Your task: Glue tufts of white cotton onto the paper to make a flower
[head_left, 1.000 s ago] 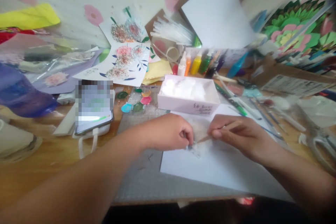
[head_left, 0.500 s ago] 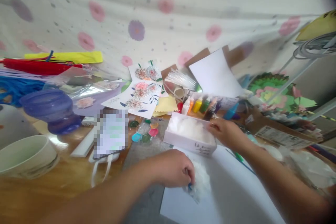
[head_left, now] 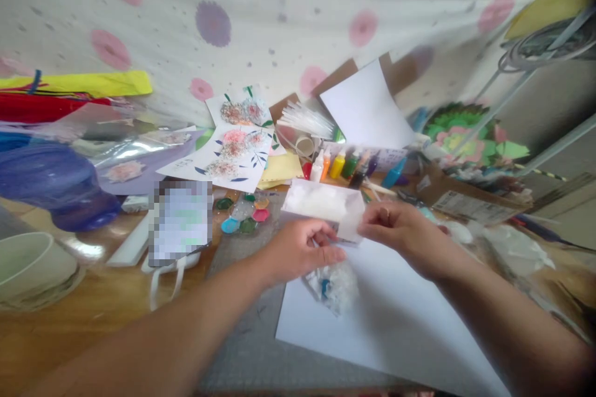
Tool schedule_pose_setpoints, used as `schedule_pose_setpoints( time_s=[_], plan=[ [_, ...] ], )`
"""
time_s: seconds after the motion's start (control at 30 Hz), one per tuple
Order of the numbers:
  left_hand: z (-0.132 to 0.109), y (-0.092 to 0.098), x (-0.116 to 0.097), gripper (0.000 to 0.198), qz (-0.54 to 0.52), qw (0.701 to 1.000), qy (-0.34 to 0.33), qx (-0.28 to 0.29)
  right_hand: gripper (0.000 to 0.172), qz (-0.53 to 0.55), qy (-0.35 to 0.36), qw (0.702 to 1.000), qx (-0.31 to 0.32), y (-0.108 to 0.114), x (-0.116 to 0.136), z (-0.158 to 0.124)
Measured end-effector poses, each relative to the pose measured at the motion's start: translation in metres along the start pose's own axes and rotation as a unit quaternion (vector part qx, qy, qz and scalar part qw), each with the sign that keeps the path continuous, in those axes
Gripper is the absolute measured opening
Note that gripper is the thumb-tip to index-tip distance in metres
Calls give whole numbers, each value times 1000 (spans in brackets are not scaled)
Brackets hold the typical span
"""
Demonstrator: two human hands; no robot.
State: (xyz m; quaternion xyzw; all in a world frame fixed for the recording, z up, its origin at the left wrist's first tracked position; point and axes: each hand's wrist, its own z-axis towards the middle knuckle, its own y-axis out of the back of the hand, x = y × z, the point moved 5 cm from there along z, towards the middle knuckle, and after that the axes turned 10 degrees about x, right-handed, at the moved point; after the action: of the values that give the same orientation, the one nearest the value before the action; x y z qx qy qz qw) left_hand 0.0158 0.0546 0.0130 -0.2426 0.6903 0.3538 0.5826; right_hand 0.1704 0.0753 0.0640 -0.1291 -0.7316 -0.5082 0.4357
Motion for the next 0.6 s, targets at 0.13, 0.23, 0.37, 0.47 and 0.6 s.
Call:
schedule_pose_setpoints(
  time_s=[0.13,0.23,0.37,0.47,0.6],
  plan=[
    [1,-6,-4,44,-136,990,-28,34,19,52,9,997,58,-24,1,-13],
    [1,-6,0,26,-112,993,3,22,18,15,-3,998,63,-31,-1,-14],
    [1,-2,4,18,-41,999,34,5,27,40,63,997,3,-23,-5,-17],
    [2,3,6,18,-27,998,43,-25,35,57,71,992,-90,-16,-16,-24],
    [3,5,10,13,-12,997,66,-26,31,93,58,990,-90,-27,-25,-24]
  ],
)
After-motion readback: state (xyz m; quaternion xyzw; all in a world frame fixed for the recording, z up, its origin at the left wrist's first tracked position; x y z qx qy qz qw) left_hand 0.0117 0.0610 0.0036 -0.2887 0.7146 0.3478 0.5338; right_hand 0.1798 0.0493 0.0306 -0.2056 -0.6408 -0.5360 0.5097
